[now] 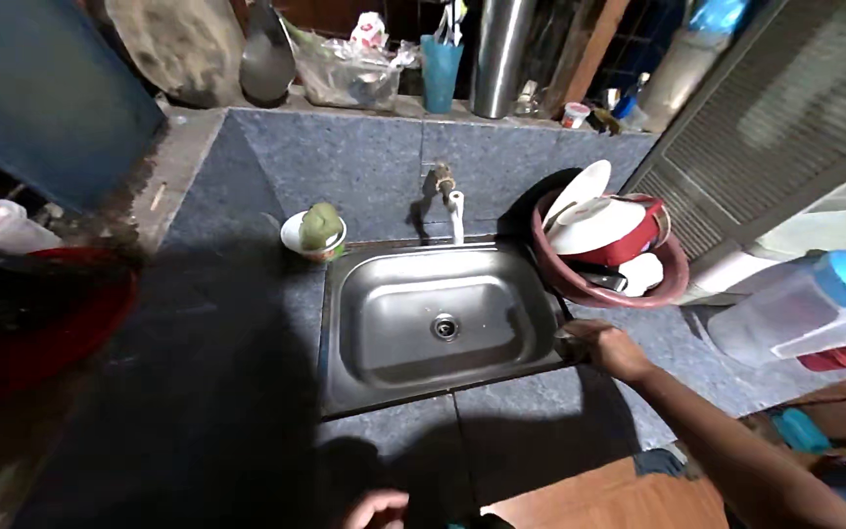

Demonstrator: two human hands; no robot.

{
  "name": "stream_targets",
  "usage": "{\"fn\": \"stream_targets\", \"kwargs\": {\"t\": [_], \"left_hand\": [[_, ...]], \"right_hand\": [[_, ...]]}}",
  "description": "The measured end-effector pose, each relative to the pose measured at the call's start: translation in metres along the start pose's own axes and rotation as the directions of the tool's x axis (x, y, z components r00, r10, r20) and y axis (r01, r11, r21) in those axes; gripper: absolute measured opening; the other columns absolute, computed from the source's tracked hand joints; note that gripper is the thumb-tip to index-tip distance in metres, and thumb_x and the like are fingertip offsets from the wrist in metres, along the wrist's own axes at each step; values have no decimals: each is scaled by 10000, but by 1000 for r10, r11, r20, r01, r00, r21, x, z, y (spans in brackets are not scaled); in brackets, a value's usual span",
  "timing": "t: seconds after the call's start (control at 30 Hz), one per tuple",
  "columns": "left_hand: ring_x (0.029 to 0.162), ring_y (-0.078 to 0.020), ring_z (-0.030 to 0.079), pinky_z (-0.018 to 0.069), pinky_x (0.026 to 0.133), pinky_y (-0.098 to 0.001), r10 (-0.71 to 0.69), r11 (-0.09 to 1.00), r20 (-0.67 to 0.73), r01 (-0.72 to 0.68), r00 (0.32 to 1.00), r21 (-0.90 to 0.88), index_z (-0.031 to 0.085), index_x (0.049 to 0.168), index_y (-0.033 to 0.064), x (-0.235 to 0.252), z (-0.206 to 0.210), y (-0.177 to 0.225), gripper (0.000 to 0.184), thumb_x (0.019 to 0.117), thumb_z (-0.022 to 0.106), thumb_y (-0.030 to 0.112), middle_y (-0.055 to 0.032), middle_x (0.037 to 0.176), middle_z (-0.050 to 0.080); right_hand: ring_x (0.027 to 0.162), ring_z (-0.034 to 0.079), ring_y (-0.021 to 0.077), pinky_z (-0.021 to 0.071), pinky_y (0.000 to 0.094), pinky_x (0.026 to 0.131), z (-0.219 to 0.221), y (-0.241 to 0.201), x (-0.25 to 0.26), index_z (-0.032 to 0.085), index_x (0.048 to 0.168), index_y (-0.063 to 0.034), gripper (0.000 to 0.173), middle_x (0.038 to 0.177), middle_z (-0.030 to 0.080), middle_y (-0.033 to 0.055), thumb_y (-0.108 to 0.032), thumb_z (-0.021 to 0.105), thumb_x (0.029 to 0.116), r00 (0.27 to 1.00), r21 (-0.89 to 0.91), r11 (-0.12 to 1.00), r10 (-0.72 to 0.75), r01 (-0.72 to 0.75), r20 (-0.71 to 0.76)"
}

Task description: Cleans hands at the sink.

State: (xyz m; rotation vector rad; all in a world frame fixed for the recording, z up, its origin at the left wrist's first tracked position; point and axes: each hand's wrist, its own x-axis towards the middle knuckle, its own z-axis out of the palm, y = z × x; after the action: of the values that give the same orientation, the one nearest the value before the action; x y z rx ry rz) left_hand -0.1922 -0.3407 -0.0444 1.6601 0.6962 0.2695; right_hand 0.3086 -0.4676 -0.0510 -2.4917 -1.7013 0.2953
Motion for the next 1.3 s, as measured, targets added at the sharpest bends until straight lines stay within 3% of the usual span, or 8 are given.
{"fn": "stream_targets", "kwargs": {"t": [0.1,0.23,0.33,0.43,0.57,0.73,0.93,1.3], "left_hand": [[1028,-173,695,570,931,-359,141,983,-38,-135,989,125,666,1214,-31,29,-1,30,295,1007,562,150,-141,1142,713],[1016,-104,677,575,909,-307,367,914,-105,-337,924,226,675,1198,5,92,-15,76,378,1034,542,318,-70,1141,709],[1058,-156,684,559,949,-387,413,841,-150,-313,898,441,691,1226,53,157,-11,140,358,1047,508,303,-89,1176,711],[1169,-308,643,511,1017,-526,488,670,-118,-285,865,686,610,1354,68,242,-18,179,341,1063,538,230,-175,1303,634],[1266,-469,555,476,1015,-625,528,312,81,-282,845,907,506,1488,107,332,-39,180,506,1026,630,271,-225,1462,517],[1205,-417,603,504,963,-586,395,43,292,-335,871,941,515,1505,187,354,-58,190,476,1068,534,377,-122,1493,534],[1124,-392,674,535,939,-560,399,-64,448,-463,800,884,627,1398,135,367,-72,209,387,1068,538,316,-137,1401,623],[1206,-360,642,518,981,-559,275,14,457,-479,846,878,621,1408,154,389,-77,207,474,1044,538,446,-156,1372,633]], "right_hand": [[1378,505,371,435,569,1100,18,0,-5,708,1290,-145,403,1429,623,78,13,518,972,998,-170,984,59,-57,5],[1300,560,420,451,601,1066,16,-40,-15,723,1222,-77,295,1311,674,166,-115,548,987,956,-28,965,263,-262,126],[1256,631,310,469,499,1105,20,-19,-22,765,1192,-96,348,1281,709,120,5,524,963,988,290,951,137,-112,-66],[1186,661,315,522,479,1034,15,7,-16,786,1130,-84,356,1234,732,93,70,546,916,957,167,983,-19,70,-288],[1265,592,353,489,514,1055,11,12,-10,753,1144,-81,239,1257,704,117,-127,642,938,996,-30,999,44,-42,76],[1351,522,385,411,552,1129,-9,-13,3,685,1290,-67,333,1355,634,197,-174,573,996,881,13,985,146,-170,451],[1273,599,380,429,568,1104,1,-85,37,683,1335,-119,358,1306,672,197,-84,550,1004,816,366,931,-224,17,533],[1157,657,347,492,512,1048,104,-307,125,719,1211,3,275,1208,697,218,27,594,967,582,792,435,-804,429,126]]}}
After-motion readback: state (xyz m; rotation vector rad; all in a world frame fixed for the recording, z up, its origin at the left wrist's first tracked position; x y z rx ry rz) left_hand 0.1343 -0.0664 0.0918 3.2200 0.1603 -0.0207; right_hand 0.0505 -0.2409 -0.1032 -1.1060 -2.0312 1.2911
